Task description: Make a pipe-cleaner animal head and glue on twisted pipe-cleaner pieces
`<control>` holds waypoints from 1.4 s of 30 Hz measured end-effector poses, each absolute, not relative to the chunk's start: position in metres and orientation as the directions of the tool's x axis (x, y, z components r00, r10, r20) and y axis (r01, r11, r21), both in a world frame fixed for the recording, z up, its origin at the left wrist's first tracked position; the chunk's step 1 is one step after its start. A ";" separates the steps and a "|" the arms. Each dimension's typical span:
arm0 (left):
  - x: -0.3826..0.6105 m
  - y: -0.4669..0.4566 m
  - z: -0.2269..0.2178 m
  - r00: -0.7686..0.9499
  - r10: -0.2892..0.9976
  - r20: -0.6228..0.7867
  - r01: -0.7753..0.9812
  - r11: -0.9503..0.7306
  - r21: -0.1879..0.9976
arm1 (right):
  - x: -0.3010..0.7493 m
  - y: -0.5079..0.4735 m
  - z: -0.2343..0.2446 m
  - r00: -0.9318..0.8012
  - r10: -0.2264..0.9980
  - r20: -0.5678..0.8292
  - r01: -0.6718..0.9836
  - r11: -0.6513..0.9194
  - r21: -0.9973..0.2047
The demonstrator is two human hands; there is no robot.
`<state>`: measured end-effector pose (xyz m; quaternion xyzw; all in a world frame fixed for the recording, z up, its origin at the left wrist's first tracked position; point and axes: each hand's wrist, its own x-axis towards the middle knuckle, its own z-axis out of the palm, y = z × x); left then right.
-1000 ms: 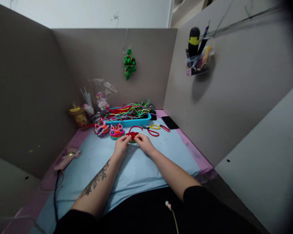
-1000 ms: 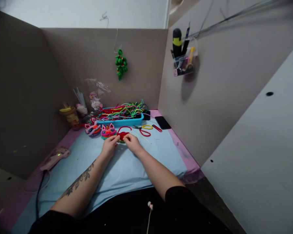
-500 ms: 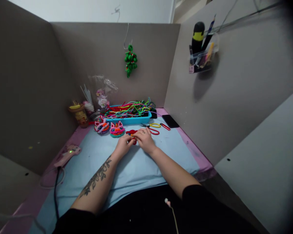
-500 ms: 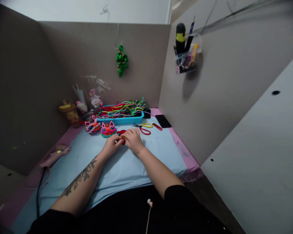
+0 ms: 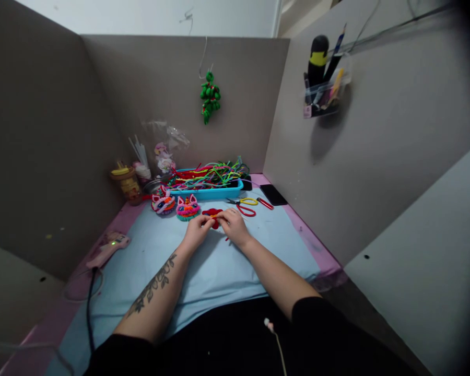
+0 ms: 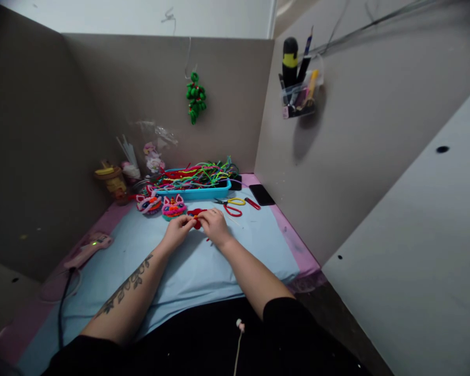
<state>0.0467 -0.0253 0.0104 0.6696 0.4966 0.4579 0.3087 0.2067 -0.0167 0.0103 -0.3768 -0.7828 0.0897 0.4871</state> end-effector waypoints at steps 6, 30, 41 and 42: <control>0.049 -0.026 0.009 0.003 0.972 0.234 0.205 -0.230 0.951 | 0.203 -0.018 0.010 -0.136 0.746 0.652 0.358 0.651 -0.669; 0.059 -0.030 0.012 -0.248 0.947 0.205 -0.062 -0.227 0.972 | 0.190 -0.016 0.005 -0.169 0.970 0.177 -0.113 0.159 -0.981; 0.053 -0.026 0.012 -0.060 0.997 0.058 -0.140 -0.066 0.988 | 0.192 -0.011 -0.001 -0.159 0.976 0.150 -0.163 0.124 -0.979; 0.052 -0.027 0.013 -0.025 0.998 0.050 -0.147 -0.054 0.988 | 0.192 -0.010 -0.001 -0.159 0.977 0.140 -0.170 0.112 -0.979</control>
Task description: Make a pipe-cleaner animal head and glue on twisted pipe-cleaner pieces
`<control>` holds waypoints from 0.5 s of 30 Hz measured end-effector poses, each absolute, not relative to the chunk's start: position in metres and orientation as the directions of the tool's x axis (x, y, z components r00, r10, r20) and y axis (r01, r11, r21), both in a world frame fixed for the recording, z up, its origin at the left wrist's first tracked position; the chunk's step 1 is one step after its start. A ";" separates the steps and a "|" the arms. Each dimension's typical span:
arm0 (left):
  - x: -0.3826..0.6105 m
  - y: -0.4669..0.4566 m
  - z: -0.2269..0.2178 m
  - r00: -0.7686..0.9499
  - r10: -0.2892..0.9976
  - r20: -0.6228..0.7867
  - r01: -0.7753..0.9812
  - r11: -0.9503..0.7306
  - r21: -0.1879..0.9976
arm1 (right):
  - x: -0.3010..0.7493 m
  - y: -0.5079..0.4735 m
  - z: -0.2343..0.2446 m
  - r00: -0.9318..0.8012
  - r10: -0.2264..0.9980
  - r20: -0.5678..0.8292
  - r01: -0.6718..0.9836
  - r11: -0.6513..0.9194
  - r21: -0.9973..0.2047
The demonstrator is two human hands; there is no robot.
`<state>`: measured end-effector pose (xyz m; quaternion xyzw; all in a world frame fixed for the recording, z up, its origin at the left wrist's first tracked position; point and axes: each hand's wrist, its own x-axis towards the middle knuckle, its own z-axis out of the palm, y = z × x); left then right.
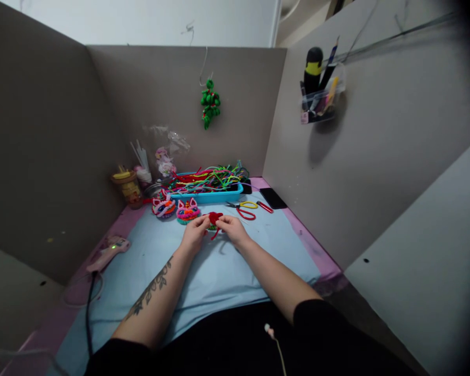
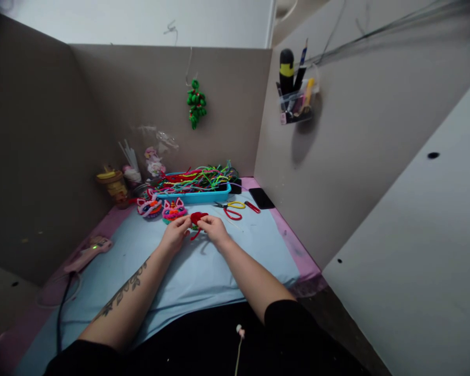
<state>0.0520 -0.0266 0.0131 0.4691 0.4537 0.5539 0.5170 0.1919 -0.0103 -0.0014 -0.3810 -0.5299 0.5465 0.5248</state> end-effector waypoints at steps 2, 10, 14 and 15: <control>0.051 -0.027 0.014 0.041 0.998 0.044 -0.170 -0.036 0.985 | 0.192 -0.010 -0.002 -0.179 0.976 0.121 -0.176 0.089 -0.980; 0.048 -0.023 0.009 0.045 0.993 0.107 -0.154 -0.099 0.983 | 0.191 -0.016 0.004 -0.199 0.966 0.168 -0.148 0.139 -0.979; 0.043 -0.023 0.016 -0.057 0.985 0.166 0.002 -0.166 0.986 | 0.192 -0.017 0.007 -0.187 0.959 0.213 -0.071 0.203 -0.976; 0.043 -0.024 0.018 -0.057 0.984 0.168 0.031 -0.166 0.986 | 0.193 -0.017 0.007 -0.181 0.959 0.220 -0.050 0.214 -0.975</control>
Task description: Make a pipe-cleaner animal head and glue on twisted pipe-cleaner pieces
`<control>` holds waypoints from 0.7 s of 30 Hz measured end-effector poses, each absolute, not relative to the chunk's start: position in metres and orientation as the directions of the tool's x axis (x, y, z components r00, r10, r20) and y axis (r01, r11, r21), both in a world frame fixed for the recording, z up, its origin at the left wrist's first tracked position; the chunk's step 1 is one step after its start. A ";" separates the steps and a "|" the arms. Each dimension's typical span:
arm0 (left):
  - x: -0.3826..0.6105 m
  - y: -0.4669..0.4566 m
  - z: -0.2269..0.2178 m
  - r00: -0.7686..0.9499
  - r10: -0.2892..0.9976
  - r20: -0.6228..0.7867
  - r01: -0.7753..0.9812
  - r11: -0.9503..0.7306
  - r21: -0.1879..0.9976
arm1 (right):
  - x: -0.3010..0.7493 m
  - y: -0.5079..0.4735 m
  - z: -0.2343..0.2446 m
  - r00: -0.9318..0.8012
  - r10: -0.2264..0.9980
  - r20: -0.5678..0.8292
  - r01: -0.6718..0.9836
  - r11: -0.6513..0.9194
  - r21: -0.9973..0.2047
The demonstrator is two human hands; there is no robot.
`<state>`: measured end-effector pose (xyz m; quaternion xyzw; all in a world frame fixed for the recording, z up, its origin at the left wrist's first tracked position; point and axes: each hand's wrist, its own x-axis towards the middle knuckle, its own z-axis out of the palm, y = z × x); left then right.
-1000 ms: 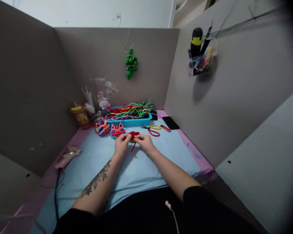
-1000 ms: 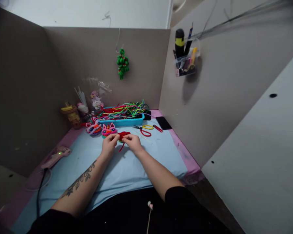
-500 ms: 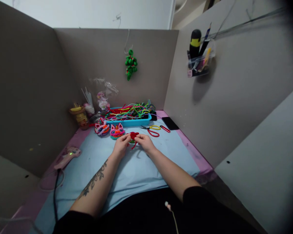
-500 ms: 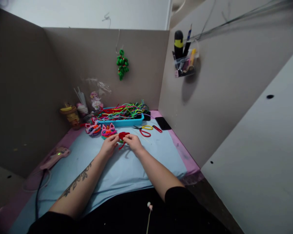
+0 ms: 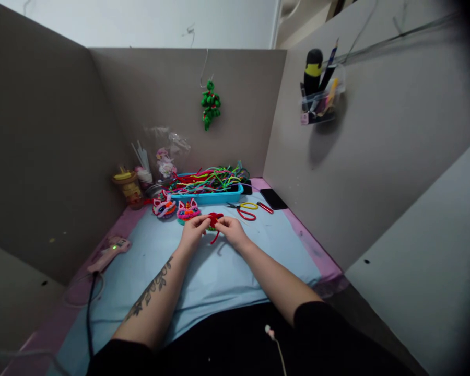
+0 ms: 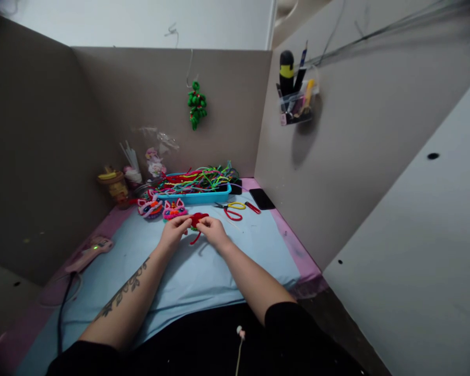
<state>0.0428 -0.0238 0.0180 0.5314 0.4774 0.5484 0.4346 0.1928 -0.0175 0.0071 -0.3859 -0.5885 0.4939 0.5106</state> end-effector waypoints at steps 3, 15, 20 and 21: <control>0.043 -0.026 0.022 -0.061 0.984 0.170 0.071 -0.165 0.984 | 0.194 -0.017 0.007 -0.162 0.957 0.241 -0.002 0.244 -0.970; 0.044 -0.025 0.016 -0.069 0.979 0.190 0.037 -0.187 0.982 | 0.194 -0.018 0.007 -0.146 0.955 0.259 0.067 0.270 -0.960; 0.043 -0.025 0.016 -0.041 0.981 0.188 0.054 -0.186 0.981 | 0.197 -0.016 0.006 -0.161 0.951 0.263 0.099 0.280 -0.955; 0.043 -0.026 0.016 -0.029 0.979 0.200 0.080 -0.198 0.977 | 0.198 -0.016 0.005 -0.170 0.947 0.271 0.119 0.293 -0.949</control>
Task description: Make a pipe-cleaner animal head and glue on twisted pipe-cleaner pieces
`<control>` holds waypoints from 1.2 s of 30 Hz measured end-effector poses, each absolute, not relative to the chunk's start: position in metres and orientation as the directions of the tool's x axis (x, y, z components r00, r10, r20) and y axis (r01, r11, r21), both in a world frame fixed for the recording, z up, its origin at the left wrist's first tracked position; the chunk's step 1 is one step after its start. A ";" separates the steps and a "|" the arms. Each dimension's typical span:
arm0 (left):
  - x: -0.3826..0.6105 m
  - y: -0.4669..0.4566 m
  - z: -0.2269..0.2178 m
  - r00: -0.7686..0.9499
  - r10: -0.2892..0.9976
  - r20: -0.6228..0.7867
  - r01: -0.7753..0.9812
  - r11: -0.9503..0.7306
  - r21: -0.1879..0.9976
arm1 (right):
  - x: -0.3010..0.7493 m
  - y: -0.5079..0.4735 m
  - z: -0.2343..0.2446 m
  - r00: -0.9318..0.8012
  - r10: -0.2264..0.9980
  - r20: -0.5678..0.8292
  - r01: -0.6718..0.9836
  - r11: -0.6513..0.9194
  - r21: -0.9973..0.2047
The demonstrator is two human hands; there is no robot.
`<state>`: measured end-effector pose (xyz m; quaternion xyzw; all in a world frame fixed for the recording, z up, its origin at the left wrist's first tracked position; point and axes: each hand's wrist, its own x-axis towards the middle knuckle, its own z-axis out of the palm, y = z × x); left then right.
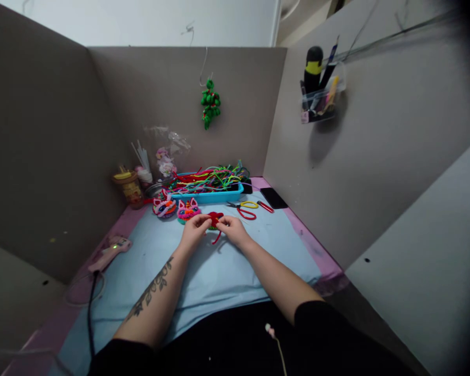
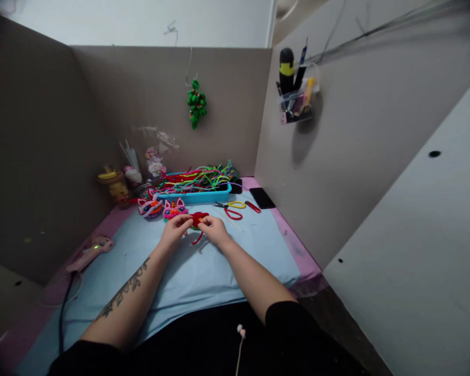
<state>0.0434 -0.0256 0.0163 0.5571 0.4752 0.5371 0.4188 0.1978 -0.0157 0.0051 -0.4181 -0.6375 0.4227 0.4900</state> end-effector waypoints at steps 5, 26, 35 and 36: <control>0.041 -0.025 0.016 0.028 0.944 0.330 0.287 -0.324 0.902 | 0.202 -0.013 0.000 -0.206 0.911 0.356 0.294 0.405 -0.866; 0.040 -0.022 0.007 -0.059 0.963 0.263 0.389 -0.220 0.895 | 0.205 -0.010 0.002 -0.101 0.922 0.373 0.195 0.386 -0.902; 0.047 -0.028 0.012 -0.144 0.970 0.194 0.315 -0.141 0.939 | 0.200 -0.006 -0.002 -0.106 0.941 0.322 0.126 0.334 -0.934; 0.048 -0.028 0.012 -0.148 0.971 0.188 0.288 -0.139 0.947 | 0.200 -0.006 -0.002 -0.104 0.944 0.313 0.108 0.324 -0.940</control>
